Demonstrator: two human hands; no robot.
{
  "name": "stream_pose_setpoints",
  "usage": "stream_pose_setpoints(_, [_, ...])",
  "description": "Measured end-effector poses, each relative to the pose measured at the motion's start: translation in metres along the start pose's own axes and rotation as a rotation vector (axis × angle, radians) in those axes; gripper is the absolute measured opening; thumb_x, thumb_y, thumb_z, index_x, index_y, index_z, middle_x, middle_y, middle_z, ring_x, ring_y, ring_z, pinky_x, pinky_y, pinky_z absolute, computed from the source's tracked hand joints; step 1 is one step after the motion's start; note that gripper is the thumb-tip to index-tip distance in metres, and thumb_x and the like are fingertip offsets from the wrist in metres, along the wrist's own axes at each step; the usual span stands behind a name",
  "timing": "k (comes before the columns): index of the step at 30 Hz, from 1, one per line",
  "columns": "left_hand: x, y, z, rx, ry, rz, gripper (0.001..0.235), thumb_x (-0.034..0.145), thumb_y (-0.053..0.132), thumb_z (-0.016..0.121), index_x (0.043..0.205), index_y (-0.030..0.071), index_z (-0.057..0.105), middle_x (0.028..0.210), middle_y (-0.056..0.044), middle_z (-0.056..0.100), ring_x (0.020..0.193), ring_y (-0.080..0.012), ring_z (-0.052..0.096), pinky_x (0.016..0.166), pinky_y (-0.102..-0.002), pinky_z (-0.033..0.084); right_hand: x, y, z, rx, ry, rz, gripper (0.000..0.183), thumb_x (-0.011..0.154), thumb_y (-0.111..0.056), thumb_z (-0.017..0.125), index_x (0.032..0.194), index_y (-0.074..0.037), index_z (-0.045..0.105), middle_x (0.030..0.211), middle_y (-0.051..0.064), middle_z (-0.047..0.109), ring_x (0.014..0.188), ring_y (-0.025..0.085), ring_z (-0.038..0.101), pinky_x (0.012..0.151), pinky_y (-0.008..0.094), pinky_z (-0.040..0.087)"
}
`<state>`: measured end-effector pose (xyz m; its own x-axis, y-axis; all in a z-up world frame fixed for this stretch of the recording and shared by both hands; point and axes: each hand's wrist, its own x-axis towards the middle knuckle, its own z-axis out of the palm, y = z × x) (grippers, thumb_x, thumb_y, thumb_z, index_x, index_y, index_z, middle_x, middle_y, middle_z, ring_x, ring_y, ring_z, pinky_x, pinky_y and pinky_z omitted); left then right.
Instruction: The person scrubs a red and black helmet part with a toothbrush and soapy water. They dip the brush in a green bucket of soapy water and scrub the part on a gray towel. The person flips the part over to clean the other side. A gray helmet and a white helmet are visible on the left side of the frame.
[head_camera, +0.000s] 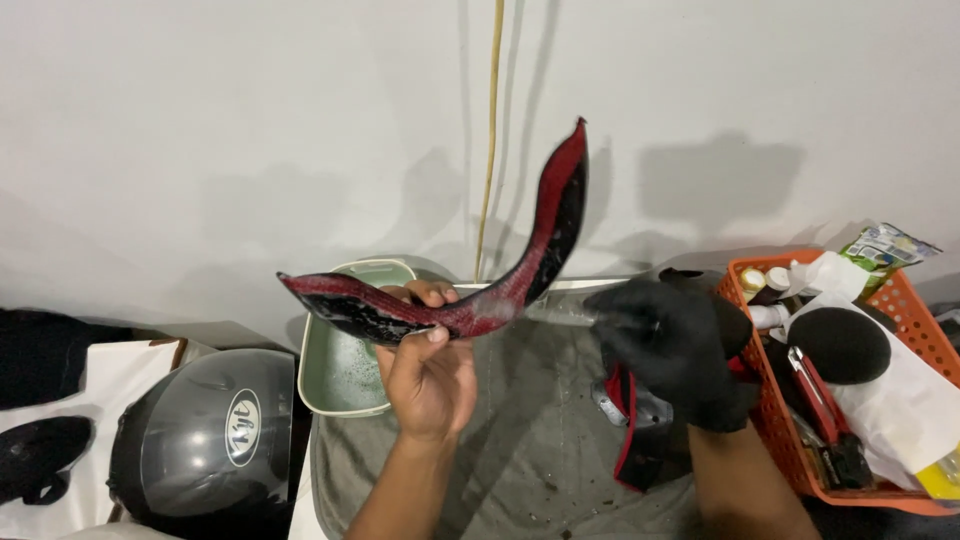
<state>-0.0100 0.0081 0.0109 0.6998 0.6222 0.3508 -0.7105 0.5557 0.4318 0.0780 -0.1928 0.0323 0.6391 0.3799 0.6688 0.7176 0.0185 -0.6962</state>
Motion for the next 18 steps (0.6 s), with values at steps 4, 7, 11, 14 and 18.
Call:
stream_pose_setpoints(4, [-0.002, -0.001, 0.003, 0.019, -0.005, 0.034, 0.041, 0.073, -0.007, 0.058, 0.107, 0.012, 0.044, 0.101, -0.010, 0.048, 0.102, -0.0217, 0.053, 0.087, -0.040, 0.055, -0.013, 0.019, -0.005, 0.015, 0.064, 0.092, 0.023, 0.082, -0.004, 0.077, 0.104, -0.001, 0.073, 0.079, 0.013, 0.075, 0.064, 0.017, 0.070, 0.053, 0.027, 0.057])
stream_pose_setpoints(7, [-0.001, -0.002, 0.003, 0.016, -0.007, 0.042, 0.041, 0.073, -0.006, 0.057, 0.106, 0.013, 0.043, 0.101, -0.008, 0.047, 0.102, -0.0210, 0.052, 0.086, -0.041, 0.054, -0.011, 0.010, -0.005, 0.022, 0.021, 0.003, 0.026, 0.073, -0.003, 0.087, 0.093, 0.001, 0.070, 0.084, 0.015, 0.076, 0.075, 0.023, 0.077, 0.060, 0.028, 0.058])
stream_pose_setpoints(11, [-0.003, -0.003, 0.010, 0.057, 0.016, 0.079, 0.042, 0.071, -0.006, 0.060, 0.106, 0.012, 0.044, 0.105, -0.009, 0.048, 0.105, -0.0215, 0.054, 0.085, -0.038, 0.054, -0.008, 0.005, -0.009, 0.025, -0.004, 0.117, 0.019, 0.077, -0.003, 0.082, 0.094, -0.002, 0.073, 0.072, 0.012, 0.075, 0.057, 0.016, 0.068, 0.048, 0.026, 0.055])
stream_pose_setpoints(14, [-0.004, 0.000, 0.016, 0.079, 0.028, 0.097, 0.043, 0.072, -0.006, 0.059, 0.108, 0.012, 0.045, 0.109, -0.009, 0.048, 0.109, -0.0216, 0.054, 0.087, -0.038, 0.054, -0.002, -0.002, -0.001, 0.077, -0.027, 0.117, 0.019, 0.076, -0.002, 0.083, 0.092, -0.001, 0.074, 0.070, 0.012, 0.073, 0.057, 0.014, 0.064, 0.047, 0.024, 0.052])
stream_pose_setpoints(18, [-0.004, 0.000, 0.015, 0.083, 0.032, 0.121, 0.044, 0.071, -0.008, 0.058, 0.109, 0.011, 0.046, 0.110, -0.009, 0.048, 0.111, -0.0216, 0.055, 0.087, -0.038, 0.054, -0.008, 0.005, -0.001, 0.099, 0.048, 0.187, 0.016, 0.081, -0.002, 0.079, 0.096, 0.001, 0.073, 0.064, 0.009, 0.065, 0.057, 0.007, 0.051, 0.046, 0.021, 0.046])
